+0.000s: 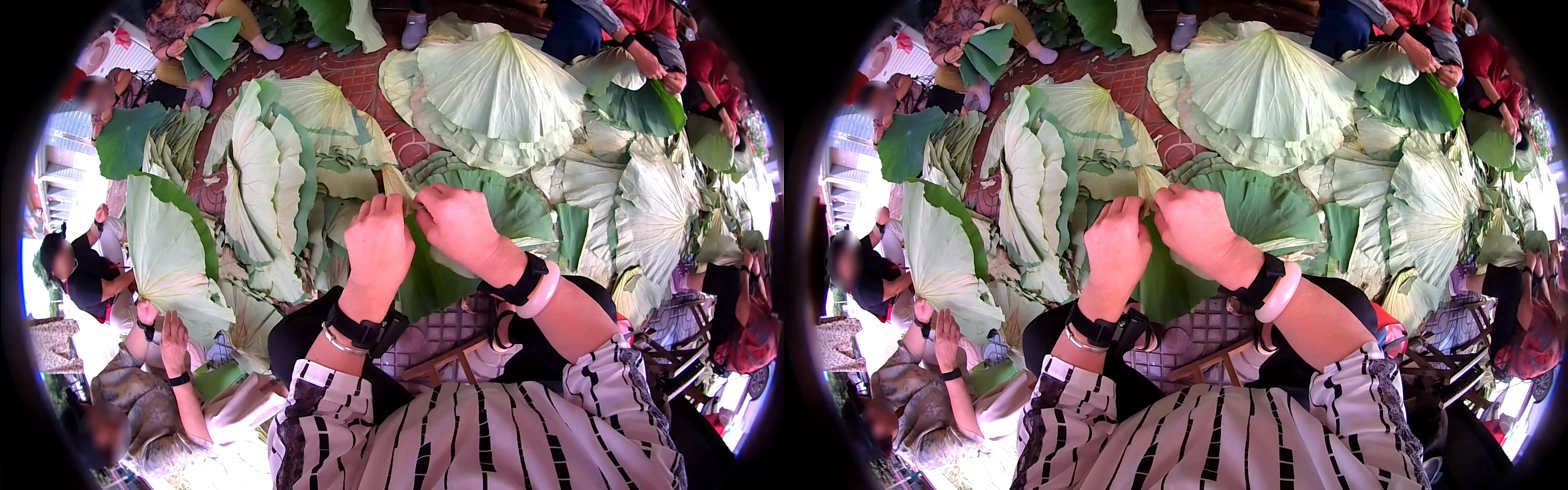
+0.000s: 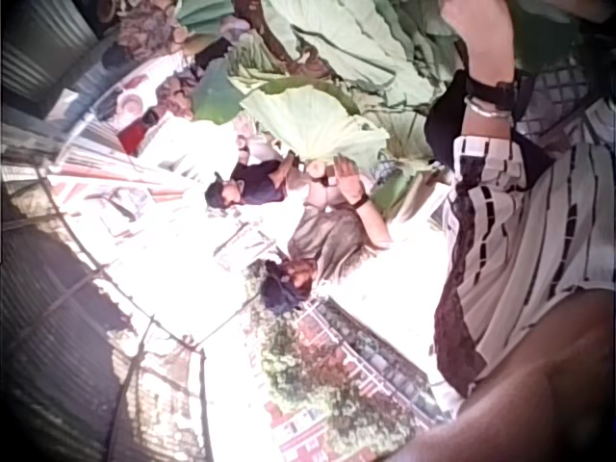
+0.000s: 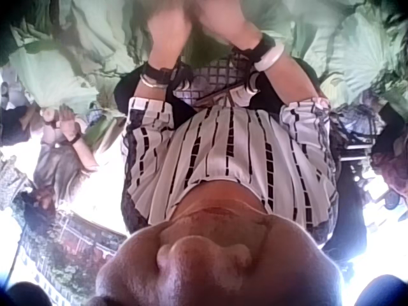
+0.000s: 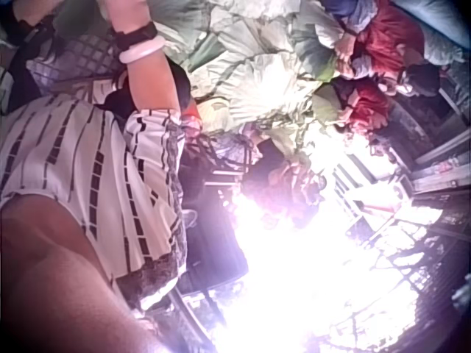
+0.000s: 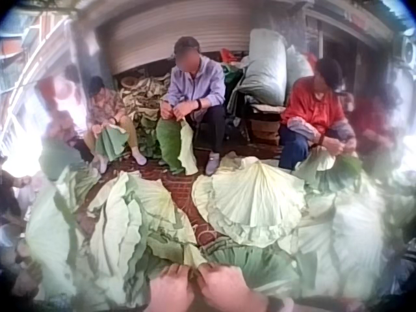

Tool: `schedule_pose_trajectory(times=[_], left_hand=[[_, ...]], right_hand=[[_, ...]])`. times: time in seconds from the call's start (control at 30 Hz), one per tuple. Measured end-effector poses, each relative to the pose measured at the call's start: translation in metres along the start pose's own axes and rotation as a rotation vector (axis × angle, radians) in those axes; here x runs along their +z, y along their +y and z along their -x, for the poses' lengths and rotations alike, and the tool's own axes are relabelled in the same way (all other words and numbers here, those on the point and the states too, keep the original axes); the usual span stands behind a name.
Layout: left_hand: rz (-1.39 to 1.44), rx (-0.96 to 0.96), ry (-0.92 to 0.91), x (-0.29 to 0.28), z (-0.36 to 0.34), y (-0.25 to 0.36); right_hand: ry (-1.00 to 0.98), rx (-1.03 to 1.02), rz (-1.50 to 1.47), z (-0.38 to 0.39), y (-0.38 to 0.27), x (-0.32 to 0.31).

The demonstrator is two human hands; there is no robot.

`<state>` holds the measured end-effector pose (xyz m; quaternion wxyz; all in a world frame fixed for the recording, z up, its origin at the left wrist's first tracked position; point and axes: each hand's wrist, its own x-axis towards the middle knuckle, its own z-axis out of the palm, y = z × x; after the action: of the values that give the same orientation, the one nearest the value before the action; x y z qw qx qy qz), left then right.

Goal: The person folds large green leaves with their hands, pressing them flat and stacking them onto a pile.

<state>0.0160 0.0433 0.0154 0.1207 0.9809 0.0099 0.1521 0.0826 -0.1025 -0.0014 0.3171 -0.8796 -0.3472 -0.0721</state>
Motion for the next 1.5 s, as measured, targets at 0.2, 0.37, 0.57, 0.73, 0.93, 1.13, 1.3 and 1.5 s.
schedule_pose_trajectory(times=[0.2, 0.37, 0.57, 0.73, 0.93, 1.13, 1.3, 1.5], left_hand=[[-0.007, 0.026, 0.015, 0.004, -0.002, 0.003], [0.030, 0.071, 0.085, 0.003, -0.006, 0.006], [0.124, 0.070, 0.049, -0.001, -0.010, 0.010], [0.179, 0.126, 0.104, 0.002, -0.010, 0.005], [0.228, 0.082, 0.063, -0.003, -0.011, 0.007], [0.219, 0.021, -0.008, -0.002, -0.008, 0.009], [0.235, 0.049, -0.010, -0.003, -0.007, 0.007], [0.259, 0.069, -0.003, -0.005, -0.006, 0.007]], right_hand=[[0.047, -0.022, 0.066, -0.002, -0.005, 0.000], [0.034, -0.067, 0.082, -0.002, 0.002, -0.005], [0.043, -0.066, 0.065, -0.002, 0.010, -0.015], [0.009, -0.033, -0.049, -0.005, 0.014, -0.022], [0.028, -0.017, -0.130, -0.007, 0.021, -0.028], [-0.016, 0.040, -0.029, -0.006, 0.017, -0.026], [-0.006, -0.011, 0.026, -0.004, 0.020, -0.018], [0.003, 0.026, -0.008, -0.005, 0.016, -0.023]])
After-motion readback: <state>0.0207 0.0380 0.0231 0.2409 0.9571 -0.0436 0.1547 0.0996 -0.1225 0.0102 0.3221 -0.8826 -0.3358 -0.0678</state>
